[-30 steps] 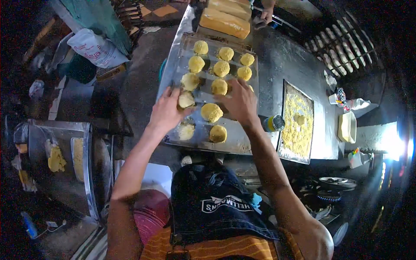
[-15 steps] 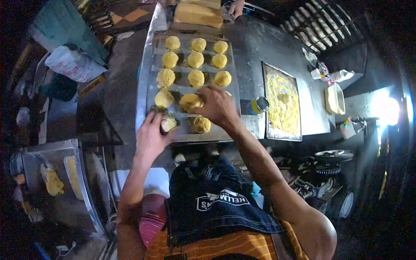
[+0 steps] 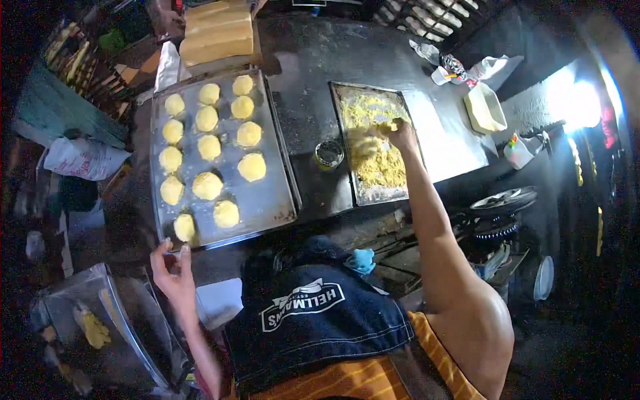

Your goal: Shaping dough balls on a tray, making indentations, and adding toppings from a can in a bakery.

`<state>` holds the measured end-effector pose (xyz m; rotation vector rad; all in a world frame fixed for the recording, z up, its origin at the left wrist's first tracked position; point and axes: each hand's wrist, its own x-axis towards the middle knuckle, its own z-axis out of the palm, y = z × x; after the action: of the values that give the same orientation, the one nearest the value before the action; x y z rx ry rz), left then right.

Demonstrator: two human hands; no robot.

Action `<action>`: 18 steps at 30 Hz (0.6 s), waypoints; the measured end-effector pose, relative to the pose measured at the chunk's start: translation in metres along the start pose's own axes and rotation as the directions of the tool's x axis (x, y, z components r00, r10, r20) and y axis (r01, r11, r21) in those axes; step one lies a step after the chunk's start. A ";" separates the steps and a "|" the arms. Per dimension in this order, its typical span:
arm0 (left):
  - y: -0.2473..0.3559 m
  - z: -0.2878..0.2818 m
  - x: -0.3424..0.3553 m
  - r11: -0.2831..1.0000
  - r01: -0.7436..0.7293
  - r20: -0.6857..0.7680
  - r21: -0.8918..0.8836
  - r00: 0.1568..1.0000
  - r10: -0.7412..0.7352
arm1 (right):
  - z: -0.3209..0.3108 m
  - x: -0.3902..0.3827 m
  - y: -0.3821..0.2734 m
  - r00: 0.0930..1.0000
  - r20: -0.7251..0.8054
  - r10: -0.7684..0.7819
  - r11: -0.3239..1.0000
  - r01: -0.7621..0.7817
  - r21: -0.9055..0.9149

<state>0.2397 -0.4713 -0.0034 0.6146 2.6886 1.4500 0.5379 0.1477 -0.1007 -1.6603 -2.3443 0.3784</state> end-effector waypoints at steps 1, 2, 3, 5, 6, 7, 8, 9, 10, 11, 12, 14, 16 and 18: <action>0.008 -0.002 -0.010 0.995 0.099 0.037 0.022 0.994 -0.100 | 0.013 0.004 -0.006 0.998 0.057 0.020 0.998 -0.016 -0.067; 0.016 0.008 -0.009 0.987 -0.158 0.029 0.012 0.987 0.158 | 0.024 0.014 0.010 0.999 0.038 -0.013 0.997 0.016 -0.070; 0.027 0.012 -0.012 0.985 -0.151 0.078 0.084 0.986 0.144 | 0.038 0.023 0.023 0.999 0.022 -0.047 0.996 0.049 -0.071; 0.057 0.031 -0.018 0.982 -0.176 0.068 0.063 0.983 0.172 | 0.027 0.024 0.018 0.952 0.292 -0.098 0.964 0.018 0.267; 0.070 0.051 -0.011 0.981 -0.192 0.128 -0.032 0.972 0.195 | 0.034 0.071 0.092 0.989 0.140 -0.050 0.999 0.048 0.018; 0.071 0.054 -0.020 0.988 -0.151 0.143 0.014 0.979 0.147 | 0.062 0.058 0.067 0.963 0.203 -0.175 0.977 0.195 -0.087; 0.072 0.059 -0.025 0.987 -0.161 0.150 0.030 0.977 0.154 | 0.068 0.045 0.076 0.987 0.058 -0.148 0.831 0.092 0.549; 0.076 0.063 -0.027 0.983 -0.183 0.168 0.028 0.970 0.176 | 0.056 0.057 0.082 0.964 0.122 -0.235 0.962 0.213 0.168; 0.082 0.067 -0.028 0.982 -0.188 0.181 0.008 0.966 0.183 | 0.048 0.057 0.107 0.983 -0.032 -0.178 0.960 0.181 0.213; 0.084 0.059 -0.036 0.983 -0.176 0.175 0.049 0.971 0.165 | 0.050 0.046 0.078 0.979 0.032 -0.201 0.922 0.178 0.343; 0.081 0.058 -0.039 0.996 -0.087 0.217 0.027 0.973 0.079 | 0.033 0.052 0.091 0.983 0.096 -0.154 0.984 0.145 0.102; 0.054 0.042 -0.054 0.998 -0.035 0.201 0.047 0.979 0.025 | 0.014 0.025 0.046 0.944 0.105 -0.313 0.948 0.305 0.090; 0.040 0.026 -0.065 0.997 -0.021 0.197 0.079 0.980 0.005 | -0.033 -0.035 -0.052 0.930 0.248 -0.271 0.909 0.163 0.383; 0.006 0.026 -0.072 1.000 -0.026 0.213 0.016 0.977 0.023 | -0.065 -0.086 -0.108 0.896 0.277 -0.348 0.874 0.203 0.441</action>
<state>0.3137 -0.4731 -0.0244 0.7596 2.5406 1.2840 0.4926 0.0360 -0.0067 -1.1092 -2.4738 1.0901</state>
